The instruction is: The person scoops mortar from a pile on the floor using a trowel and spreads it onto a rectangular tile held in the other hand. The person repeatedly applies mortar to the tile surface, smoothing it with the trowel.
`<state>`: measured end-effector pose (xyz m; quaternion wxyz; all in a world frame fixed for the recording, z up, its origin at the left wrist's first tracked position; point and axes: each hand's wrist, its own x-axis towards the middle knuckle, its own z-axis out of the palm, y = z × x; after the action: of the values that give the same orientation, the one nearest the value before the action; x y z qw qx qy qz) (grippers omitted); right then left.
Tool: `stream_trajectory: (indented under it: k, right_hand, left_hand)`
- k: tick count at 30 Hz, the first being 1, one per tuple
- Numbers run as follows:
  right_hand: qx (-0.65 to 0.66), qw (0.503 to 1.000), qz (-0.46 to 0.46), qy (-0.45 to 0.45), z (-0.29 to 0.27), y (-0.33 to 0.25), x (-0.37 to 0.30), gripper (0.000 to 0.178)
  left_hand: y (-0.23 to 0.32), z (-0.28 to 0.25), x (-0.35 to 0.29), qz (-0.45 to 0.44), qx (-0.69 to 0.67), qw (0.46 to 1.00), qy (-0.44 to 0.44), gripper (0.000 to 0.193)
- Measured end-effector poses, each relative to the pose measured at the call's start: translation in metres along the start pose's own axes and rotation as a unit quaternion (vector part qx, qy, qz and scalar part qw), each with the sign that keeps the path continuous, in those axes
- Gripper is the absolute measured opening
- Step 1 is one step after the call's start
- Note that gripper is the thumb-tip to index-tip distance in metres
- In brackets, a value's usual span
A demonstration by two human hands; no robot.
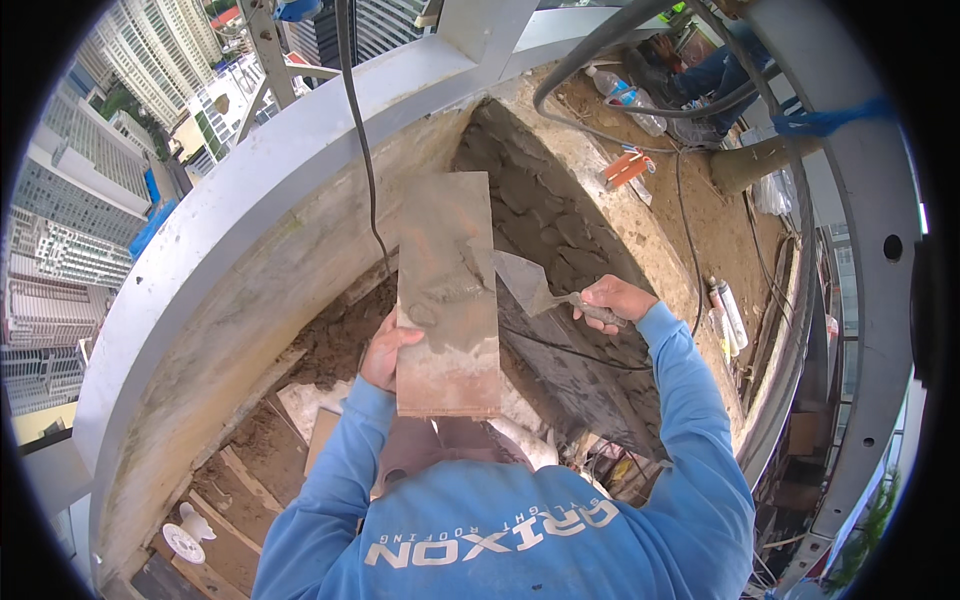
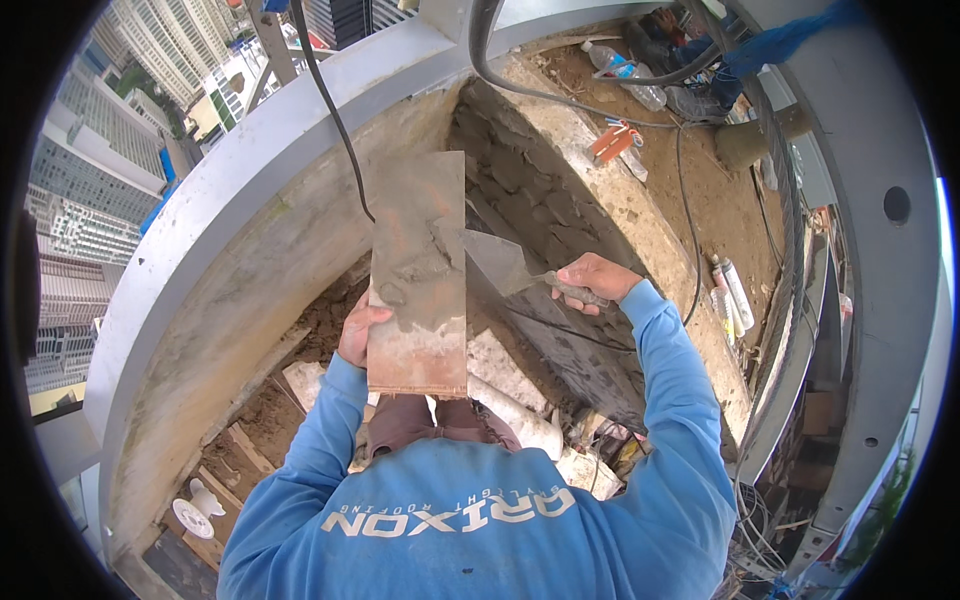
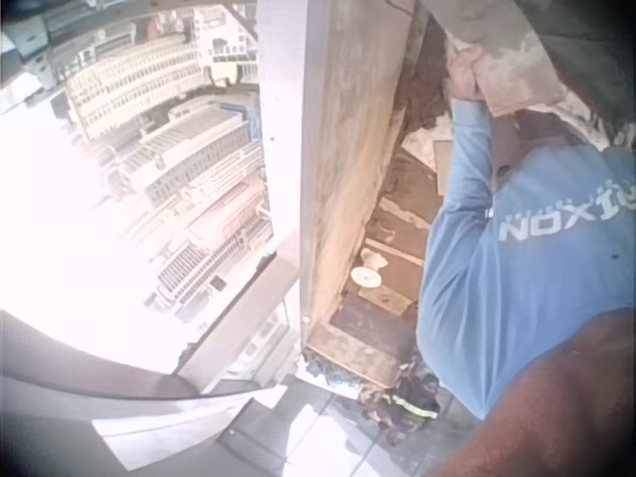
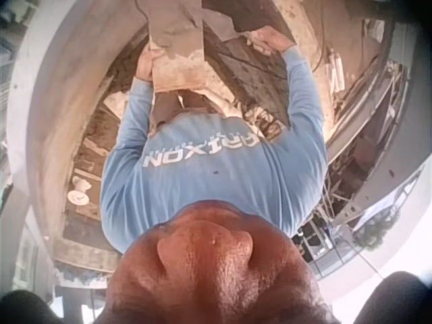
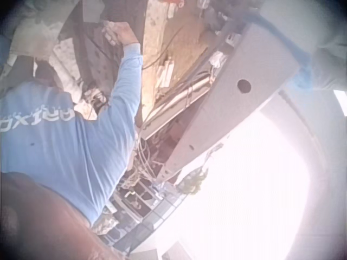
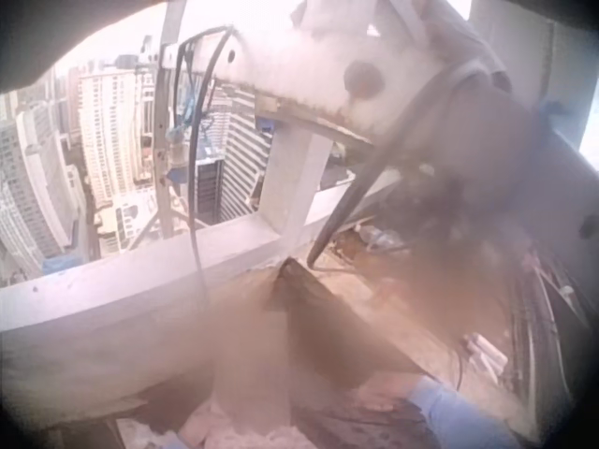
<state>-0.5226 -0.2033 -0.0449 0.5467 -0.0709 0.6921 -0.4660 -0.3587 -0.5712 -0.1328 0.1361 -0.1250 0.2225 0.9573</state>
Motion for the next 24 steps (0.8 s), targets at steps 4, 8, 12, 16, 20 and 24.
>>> stream_trajectory:
  k: [4,8,12,16,20,24]
  right_hand:
    - [-0.037,0.976,-0.130,0.172,0.022,-0.001,-0.033,0.042]
    - [-0.282,0.794,-0.363,0.398,0.060,-0.024,-0.011,0.038]
    - [-0.352,0.717,-0.411,0.440,0.063,-0.022,0.036,0.039]
    - [-0.275,0.697,-0.440,0.494,0.085,0.018,0.073,0.043]
    - [-0.261,0.707,-0.388,0.531,0.106,0.079,0.076,0.046]
    - [-0.312,0.734,-0.302,0.523,0.103,0.121,0.033,0.047]
  left_hand:
    - [0.010,0.021,0.000,0.011,-0.012,1.000,0.002,0.073]
    - [0.013,0.045,0.001,-0.005,-0.013,1.000,0.009,0.073]
    - [-0.007,0.073,-0.011,-0.042,-0.019,0.999,-0.020,0.071]
    - [-0.019,0.072,-0.009,-0.075,-0.021,0.996,-0.035,0.068]
    - [-0.018,0.075,-0.010,-0.035,-0.040,0.998,-0.016,0.064]
    - [0.006,0.075,-0.003,-0.009,-0.025,1.000,0.001,0.064]
